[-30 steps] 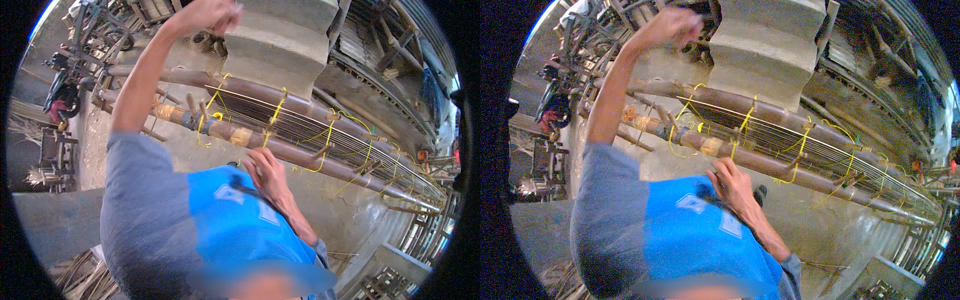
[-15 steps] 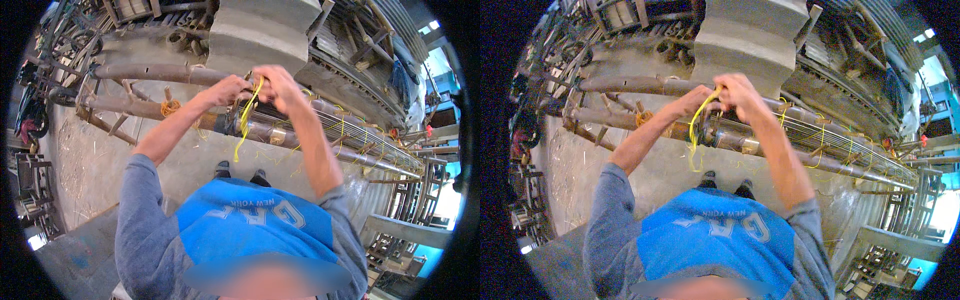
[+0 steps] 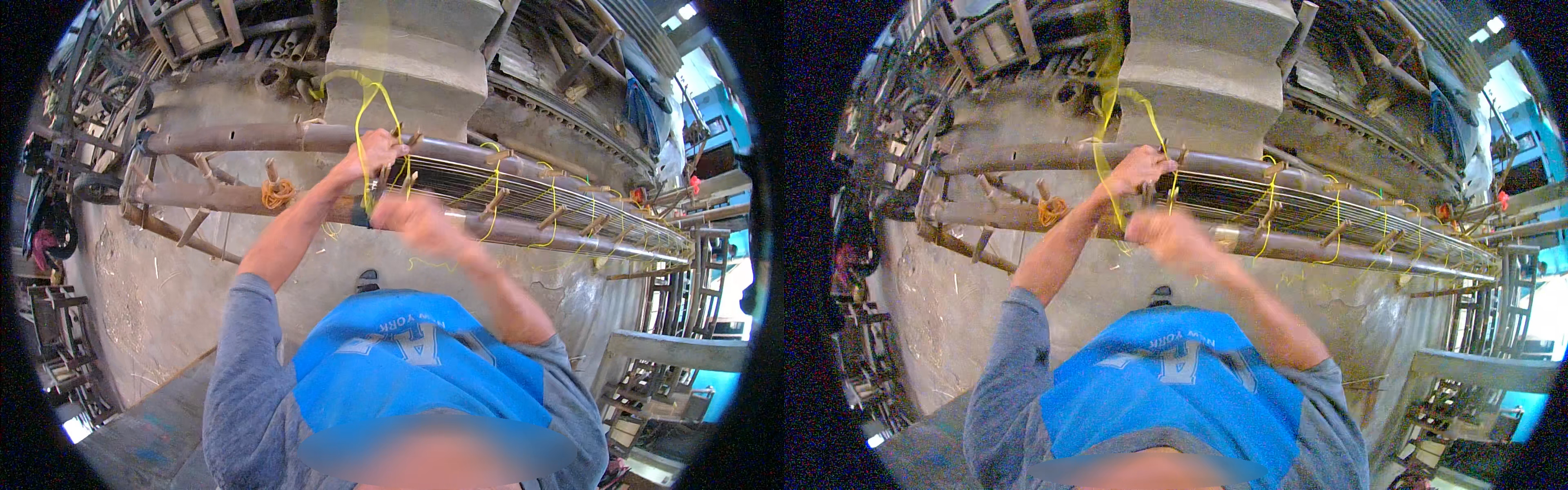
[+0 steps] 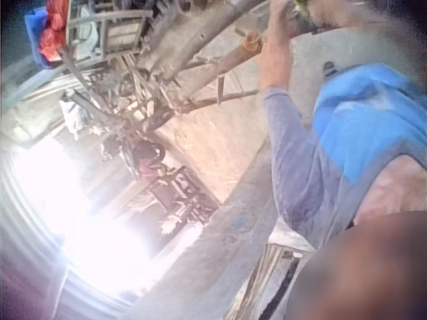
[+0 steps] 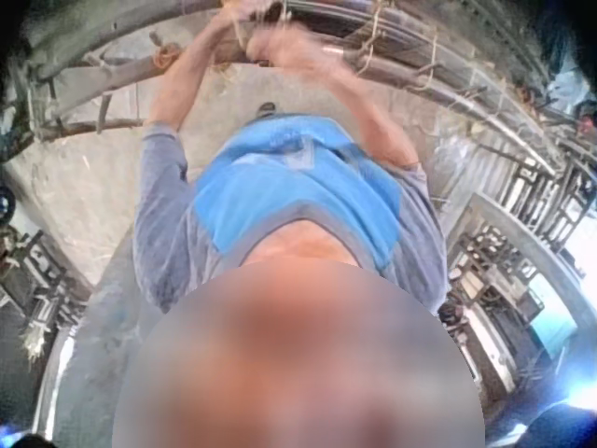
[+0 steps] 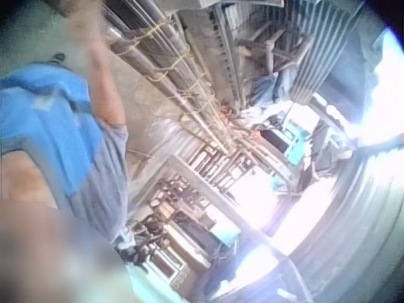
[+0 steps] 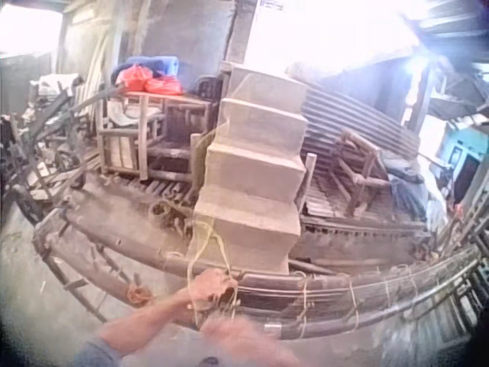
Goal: The person repeatedly ties yellow plastic string around a bundle of bamboo rods resting on a metal frame. They loop and knot the string at multiple points along the bundle, occasionally picking up additional rods from the floor and adding them to the bundle before continuing to tie.
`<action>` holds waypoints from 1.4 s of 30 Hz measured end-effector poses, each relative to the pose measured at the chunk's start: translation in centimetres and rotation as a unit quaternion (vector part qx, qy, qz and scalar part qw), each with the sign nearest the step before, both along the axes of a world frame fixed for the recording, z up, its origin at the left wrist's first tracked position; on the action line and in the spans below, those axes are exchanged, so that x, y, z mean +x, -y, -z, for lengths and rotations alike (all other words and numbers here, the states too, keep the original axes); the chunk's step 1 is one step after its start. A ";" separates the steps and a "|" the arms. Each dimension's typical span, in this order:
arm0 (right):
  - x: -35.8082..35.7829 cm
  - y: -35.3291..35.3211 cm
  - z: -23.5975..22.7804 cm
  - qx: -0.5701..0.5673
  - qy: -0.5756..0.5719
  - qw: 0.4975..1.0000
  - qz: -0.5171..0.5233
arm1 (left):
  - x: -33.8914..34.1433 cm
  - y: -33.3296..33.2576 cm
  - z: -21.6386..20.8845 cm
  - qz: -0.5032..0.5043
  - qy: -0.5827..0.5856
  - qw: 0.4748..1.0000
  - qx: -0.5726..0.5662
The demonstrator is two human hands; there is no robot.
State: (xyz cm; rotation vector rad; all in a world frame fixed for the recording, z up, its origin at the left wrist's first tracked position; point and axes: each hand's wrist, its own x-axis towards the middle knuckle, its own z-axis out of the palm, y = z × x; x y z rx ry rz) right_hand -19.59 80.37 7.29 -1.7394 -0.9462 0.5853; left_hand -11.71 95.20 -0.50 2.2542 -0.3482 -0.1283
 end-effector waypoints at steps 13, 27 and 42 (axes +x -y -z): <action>-4.2 6.0 5.8 0.082 0.297 0.951 0.015 | 14.6 2.9 2.1 0.218 0.000 0.949 0.230; 1.5 51.6 7.1 -0.234 0.267 0.613 0.706 | 6.8 47.5 -9.6 0.261 0.298 0.910 0.123; 25.9 57.9 3.0 -0.016 -0.012 0.997 0.075 | 6.1 63.0 0.1 -0.132 0.170 0.971 0.107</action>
